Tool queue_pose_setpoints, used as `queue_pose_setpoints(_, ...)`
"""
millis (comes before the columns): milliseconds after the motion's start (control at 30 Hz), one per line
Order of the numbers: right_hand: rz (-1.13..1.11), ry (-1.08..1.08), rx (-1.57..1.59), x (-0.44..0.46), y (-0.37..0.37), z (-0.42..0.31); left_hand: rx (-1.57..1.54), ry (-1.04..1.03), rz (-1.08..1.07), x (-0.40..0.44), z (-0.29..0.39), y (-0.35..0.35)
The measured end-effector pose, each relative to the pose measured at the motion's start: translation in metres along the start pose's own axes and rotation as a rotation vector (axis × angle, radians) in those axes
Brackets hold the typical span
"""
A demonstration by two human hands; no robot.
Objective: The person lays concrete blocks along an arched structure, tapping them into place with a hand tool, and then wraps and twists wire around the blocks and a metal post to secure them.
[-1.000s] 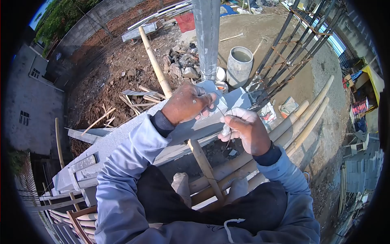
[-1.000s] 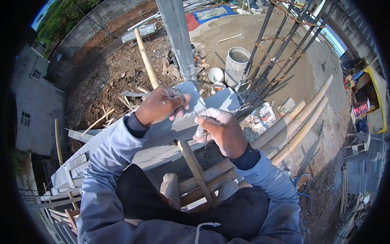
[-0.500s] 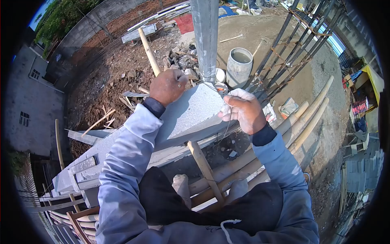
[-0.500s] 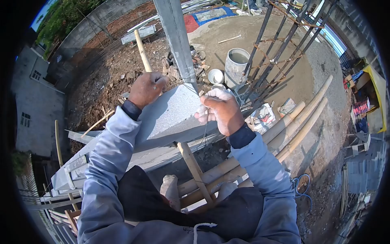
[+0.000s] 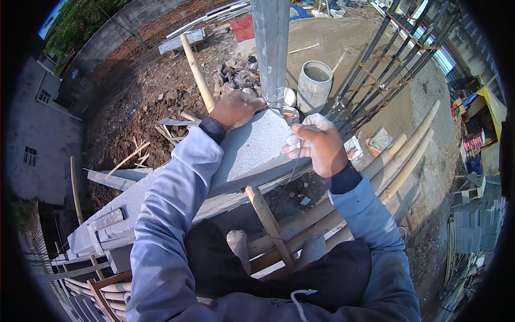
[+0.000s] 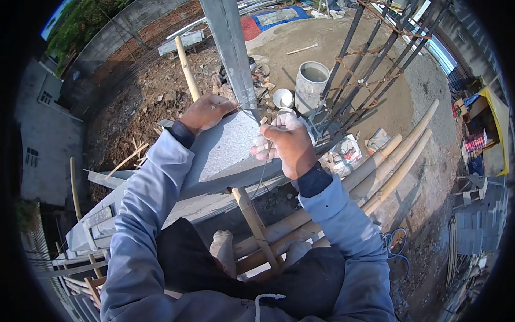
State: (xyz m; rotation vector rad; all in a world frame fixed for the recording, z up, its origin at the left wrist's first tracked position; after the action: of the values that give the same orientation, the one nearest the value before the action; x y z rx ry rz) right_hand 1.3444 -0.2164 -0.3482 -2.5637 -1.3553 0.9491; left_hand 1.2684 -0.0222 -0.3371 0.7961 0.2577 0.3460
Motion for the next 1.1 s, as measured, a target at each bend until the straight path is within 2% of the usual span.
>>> queue_pose_setpoints(200,-0.033,-0.008,0.039,0.004,-0.006,-0.003,-0.276,0.045,-0.010,0.010,-0.021,-0.009)
queue_pose_setpoints(400,-0.050,0.026,0.223,0.004,-0.004,-0.007,-0.123,0.032,0.032,0.023,-0.035,-0.003)
queue_pose_setpoints(467,-0.036,0.048,0.293,0.011,0.004,-0.007,-0.048,-0.081,0.031,0.022,-0.033,-0.001)
queue_pose_setpoints(500,-0.051,0.049,0.257,0.013,0.005,-0.009,-0.008,-0.139,0.028,0.021,-0.027,0.000)
queue_pose_setpoints(600,0.019,0.008,0.060,0.026,0.009,-0.015,-0.179,0.078,0.036,0.018,-0.027,0.002)
queue_pose_setpoints(700,0.103,-0.033,-0.039,0.043,0.015,-0.020,-0.320,0.118,0.080,0.019,-0.036,0.001)
queue_pose_setpoints(800,0.067,-0.025,-0.063,0.057,0.013,-0.021,-0.456,0.132,0.085,0.016,-0.036,0.003)
queue_pose_setpoints(900,0.041,0.019,-0.165,0.068,0.011,-0.020,-0.479,0.059,0.129,0.014,-0.034,0.003)
queue_pose_setpoints(1000,0.045,0.035,-0.180,0.076,0.013,-0.018,-0.247,0.008,0.159,0.019,-0.040,0.008)
queue_pose_setpoints(1100,0.067,0.080,-0.195,0.079,0.012,-0.019,-0.274,0.005,0.102,0.016,-0.029,0.010)
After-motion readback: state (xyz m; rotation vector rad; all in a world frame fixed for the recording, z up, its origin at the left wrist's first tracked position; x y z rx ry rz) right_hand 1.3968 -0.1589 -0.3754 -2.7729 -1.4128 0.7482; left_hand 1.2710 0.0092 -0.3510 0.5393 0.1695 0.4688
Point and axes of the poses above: each hand's wrist, its own x-axis towards the middle knuckle, its own y-axis out of the back of the hand, z = x × y, the point moved 5 cm from there along x, towards the middle knuckle, and after that the axes turned 11 degrees about -y, right-handed, at the moved point
